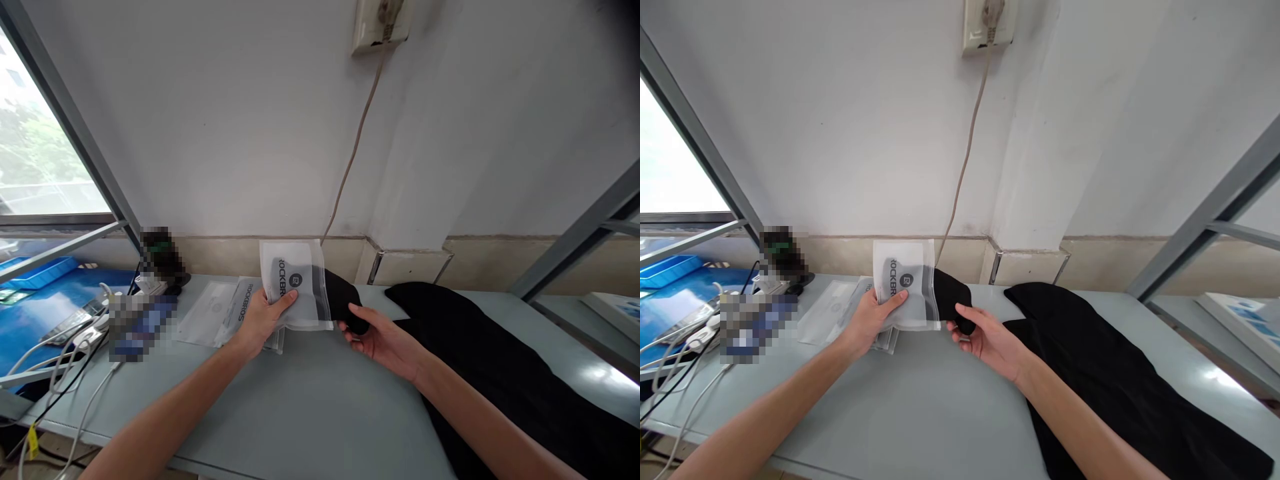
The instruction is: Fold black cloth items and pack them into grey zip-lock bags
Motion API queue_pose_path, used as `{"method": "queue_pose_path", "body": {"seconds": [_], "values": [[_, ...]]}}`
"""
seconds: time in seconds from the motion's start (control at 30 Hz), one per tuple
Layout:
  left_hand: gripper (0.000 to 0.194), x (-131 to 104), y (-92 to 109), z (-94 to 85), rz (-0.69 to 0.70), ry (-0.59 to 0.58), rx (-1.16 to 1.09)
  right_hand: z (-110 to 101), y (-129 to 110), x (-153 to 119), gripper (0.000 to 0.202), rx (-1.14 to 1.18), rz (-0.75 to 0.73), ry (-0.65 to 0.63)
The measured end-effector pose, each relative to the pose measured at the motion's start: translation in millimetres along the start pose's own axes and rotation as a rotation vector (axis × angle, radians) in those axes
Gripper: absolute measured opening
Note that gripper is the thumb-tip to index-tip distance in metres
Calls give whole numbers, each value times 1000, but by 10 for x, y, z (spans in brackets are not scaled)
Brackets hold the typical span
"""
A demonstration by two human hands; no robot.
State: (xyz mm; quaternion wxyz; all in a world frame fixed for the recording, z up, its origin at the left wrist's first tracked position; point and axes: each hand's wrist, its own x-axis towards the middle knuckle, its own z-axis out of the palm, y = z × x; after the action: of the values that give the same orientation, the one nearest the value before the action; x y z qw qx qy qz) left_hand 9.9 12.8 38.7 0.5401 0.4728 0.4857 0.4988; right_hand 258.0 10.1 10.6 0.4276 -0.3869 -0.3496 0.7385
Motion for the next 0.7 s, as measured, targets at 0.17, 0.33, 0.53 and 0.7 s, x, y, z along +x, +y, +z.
{"method": "queue_pose_path", "body": {"seconds": [0.17,0.33,0.53,0.7], "values": [[40,5,-99,31,-1,-1,-45,26,15,34,20,244,-179,20],[47,-64,-110,82,-8,-75,-17,95,32,16,21,231,-223,116],[53,-131,-147,174,25,-123,15,161,26,-35,18,228,-244,72],[59,-126,-180,158,66,-203,2,201,36,-75,22,202,-231,22]]}}
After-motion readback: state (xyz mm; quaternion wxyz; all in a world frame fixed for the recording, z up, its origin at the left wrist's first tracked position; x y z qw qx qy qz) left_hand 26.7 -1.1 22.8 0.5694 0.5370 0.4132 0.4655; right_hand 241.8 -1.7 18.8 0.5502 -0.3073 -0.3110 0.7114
